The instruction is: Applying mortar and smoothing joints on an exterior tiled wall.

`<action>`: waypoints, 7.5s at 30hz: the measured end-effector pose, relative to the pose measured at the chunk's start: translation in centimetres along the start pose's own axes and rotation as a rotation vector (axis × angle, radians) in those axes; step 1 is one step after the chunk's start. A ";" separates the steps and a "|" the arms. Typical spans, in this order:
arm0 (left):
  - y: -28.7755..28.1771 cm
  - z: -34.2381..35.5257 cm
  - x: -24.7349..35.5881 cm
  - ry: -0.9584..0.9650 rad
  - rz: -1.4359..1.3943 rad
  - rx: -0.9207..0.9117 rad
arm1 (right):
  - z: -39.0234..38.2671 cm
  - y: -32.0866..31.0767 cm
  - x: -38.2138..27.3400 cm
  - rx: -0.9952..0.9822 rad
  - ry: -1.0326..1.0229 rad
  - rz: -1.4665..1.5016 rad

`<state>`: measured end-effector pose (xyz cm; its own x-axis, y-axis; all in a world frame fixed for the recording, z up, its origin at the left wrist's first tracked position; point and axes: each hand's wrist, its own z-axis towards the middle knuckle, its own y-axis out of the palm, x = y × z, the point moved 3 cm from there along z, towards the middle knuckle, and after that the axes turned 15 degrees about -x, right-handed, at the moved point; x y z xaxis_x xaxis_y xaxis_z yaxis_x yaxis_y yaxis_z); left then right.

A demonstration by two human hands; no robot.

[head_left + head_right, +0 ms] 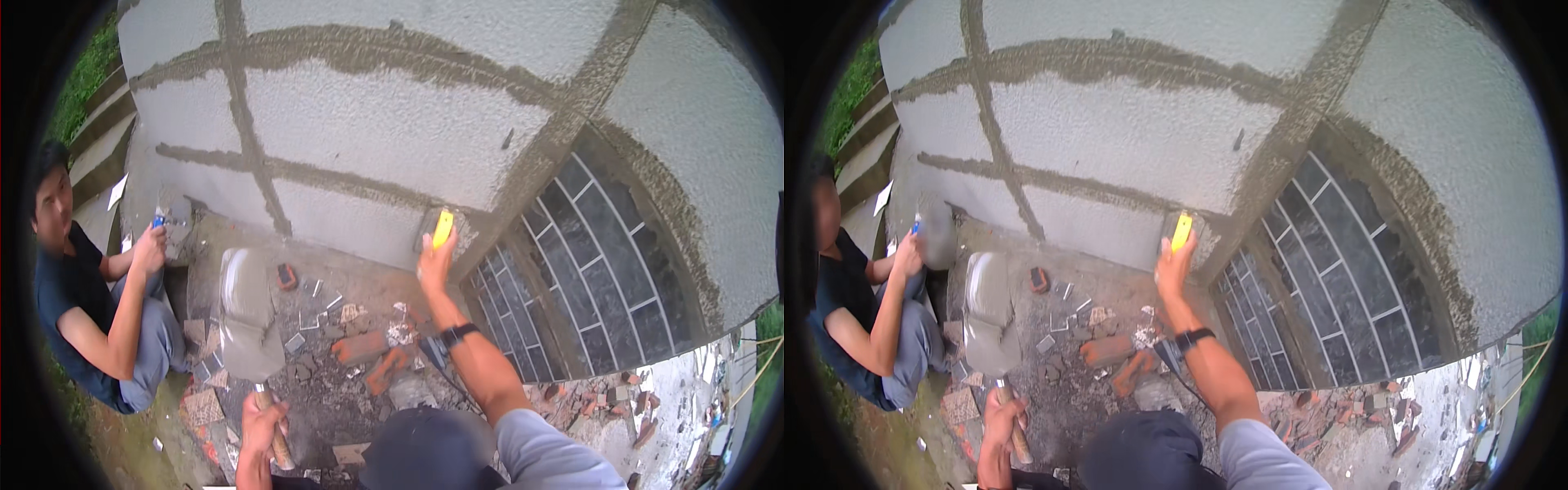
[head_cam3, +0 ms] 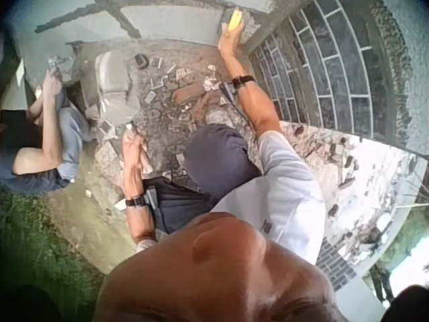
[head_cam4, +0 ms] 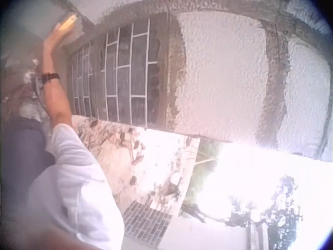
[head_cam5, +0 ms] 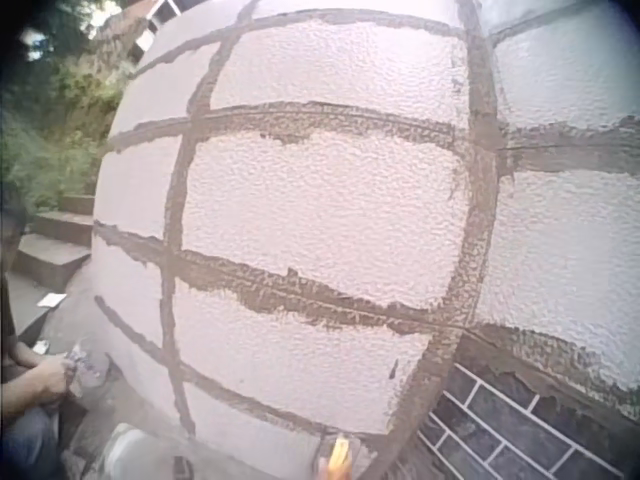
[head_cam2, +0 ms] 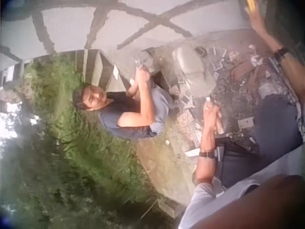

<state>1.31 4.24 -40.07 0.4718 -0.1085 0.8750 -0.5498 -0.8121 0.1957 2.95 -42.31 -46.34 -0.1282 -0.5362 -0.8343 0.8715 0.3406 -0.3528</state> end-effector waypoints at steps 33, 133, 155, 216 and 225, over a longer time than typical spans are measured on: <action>0.6 1.0 -1.2 -0.063 -0.136 -0.093 | -7.0 2.9 -10.6 -0.982 0.402 1.068; -1.8 -4.4 6.1 0.474 0.402 0.501 | 1.1 -6.9 -20.5 -0.867 -1.085 -1.364; -6.9 -4.8 0.1 0.033 0.396 0.720 | -3.8 0.4 17.7 -1.715 -0.622 -1.915; -3.3 -3.4 2.0 0.039 0.066 0.191 | -2.6 3.9 -20.6 -1.647 -0.025 -0.117; -2.7 -3.5 2.0 0.099 0.239 0.158 | -9.3 5.0 -27.1 -1.968 0.213 0.370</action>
<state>1.31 8.20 -37.29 0.2683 -0.2573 0.9283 -0.5198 -0.8500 -0.0854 6.40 -18.85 -29.42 -0.2708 -0.2237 -0.9363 -0.7243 0.6880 0.0451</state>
